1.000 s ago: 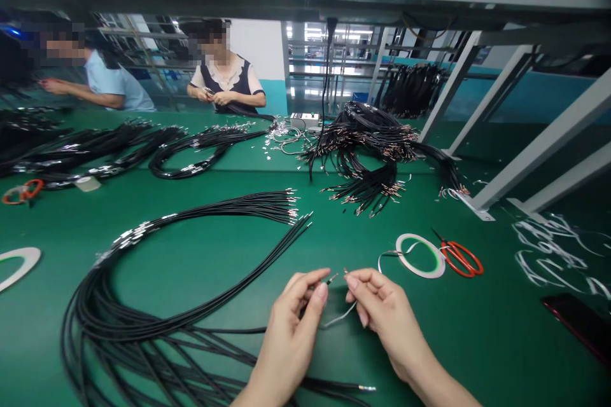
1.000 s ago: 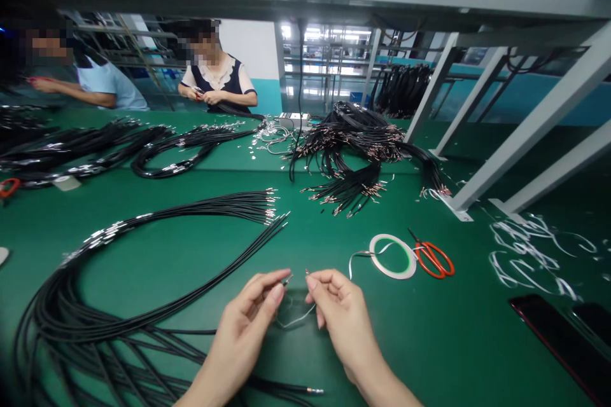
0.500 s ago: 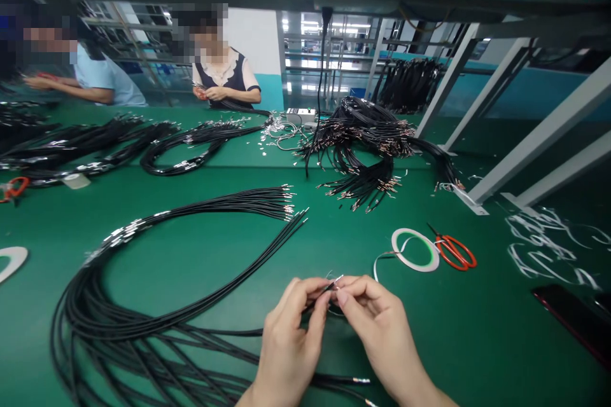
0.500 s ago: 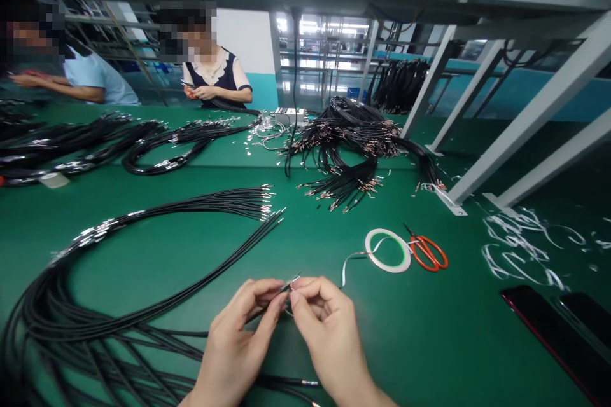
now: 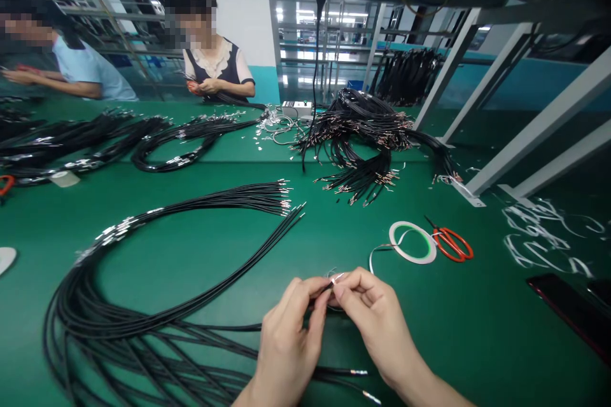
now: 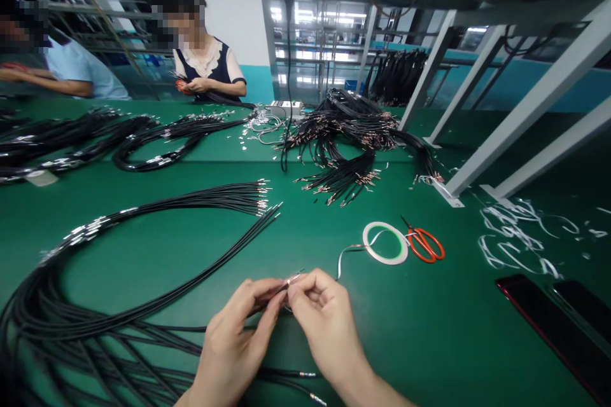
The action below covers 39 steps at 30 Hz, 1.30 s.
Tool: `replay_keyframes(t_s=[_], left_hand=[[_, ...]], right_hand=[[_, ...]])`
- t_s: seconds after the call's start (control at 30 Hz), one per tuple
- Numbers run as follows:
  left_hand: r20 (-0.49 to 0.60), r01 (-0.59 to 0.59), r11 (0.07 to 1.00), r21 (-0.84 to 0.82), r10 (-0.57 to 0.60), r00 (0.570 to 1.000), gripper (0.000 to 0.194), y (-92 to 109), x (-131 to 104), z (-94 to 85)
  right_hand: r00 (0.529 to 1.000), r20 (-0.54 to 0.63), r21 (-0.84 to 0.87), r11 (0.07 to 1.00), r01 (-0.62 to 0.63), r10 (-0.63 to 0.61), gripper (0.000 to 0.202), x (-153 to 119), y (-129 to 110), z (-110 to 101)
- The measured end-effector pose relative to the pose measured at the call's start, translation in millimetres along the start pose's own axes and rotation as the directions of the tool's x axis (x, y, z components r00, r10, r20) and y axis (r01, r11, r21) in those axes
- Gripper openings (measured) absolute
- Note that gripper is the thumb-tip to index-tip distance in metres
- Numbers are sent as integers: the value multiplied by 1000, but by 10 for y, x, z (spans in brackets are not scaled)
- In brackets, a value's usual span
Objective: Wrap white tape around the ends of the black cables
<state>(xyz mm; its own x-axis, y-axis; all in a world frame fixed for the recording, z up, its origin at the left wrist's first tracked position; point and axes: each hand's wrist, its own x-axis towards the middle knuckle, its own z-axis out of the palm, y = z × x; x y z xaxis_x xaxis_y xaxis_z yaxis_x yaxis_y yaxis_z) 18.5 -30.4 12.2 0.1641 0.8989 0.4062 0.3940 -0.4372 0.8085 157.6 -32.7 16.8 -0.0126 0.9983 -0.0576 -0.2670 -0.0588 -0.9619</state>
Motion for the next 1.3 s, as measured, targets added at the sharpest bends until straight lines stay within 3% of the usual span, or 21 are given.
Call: replay_keyframes(t_s=[0.3,0.53,0.77,0.87,0.97,1.13,1.3], left_hand=[[56,-106,991,81,102,993,38,24,-9,-27],[96,-108,987,121,97,991,43,8,-19,-26],[61,-75,994,81,70,996,33,-32,-17,-8],[46,3,1000,21,-4,999,29,-20,-11,-5],[71,182,977,-113,-175,982,23,15,9,-4],[176,483,783,-391,-452,875,18,46,77,-2],[205,530,713,-460,-495,844,18,69,153,-18]], right_hand=[[1000,-2,-2,1000,-6,6,17,3,-11,6],[1000,-3,9,1000,-13,13,17,-24,-12,4],[1000,13,-18,1000,25,-24,15,-14,-11,8],[999,25,-30,999,31,-30,14,-14,-10,1],[999,37,-52,998,35,-33,14,-10,4,2],[998,46,-111,993,48,-43,16,2,40,18],[997,38,-163,984,78,-73,14,-8,36,24]])
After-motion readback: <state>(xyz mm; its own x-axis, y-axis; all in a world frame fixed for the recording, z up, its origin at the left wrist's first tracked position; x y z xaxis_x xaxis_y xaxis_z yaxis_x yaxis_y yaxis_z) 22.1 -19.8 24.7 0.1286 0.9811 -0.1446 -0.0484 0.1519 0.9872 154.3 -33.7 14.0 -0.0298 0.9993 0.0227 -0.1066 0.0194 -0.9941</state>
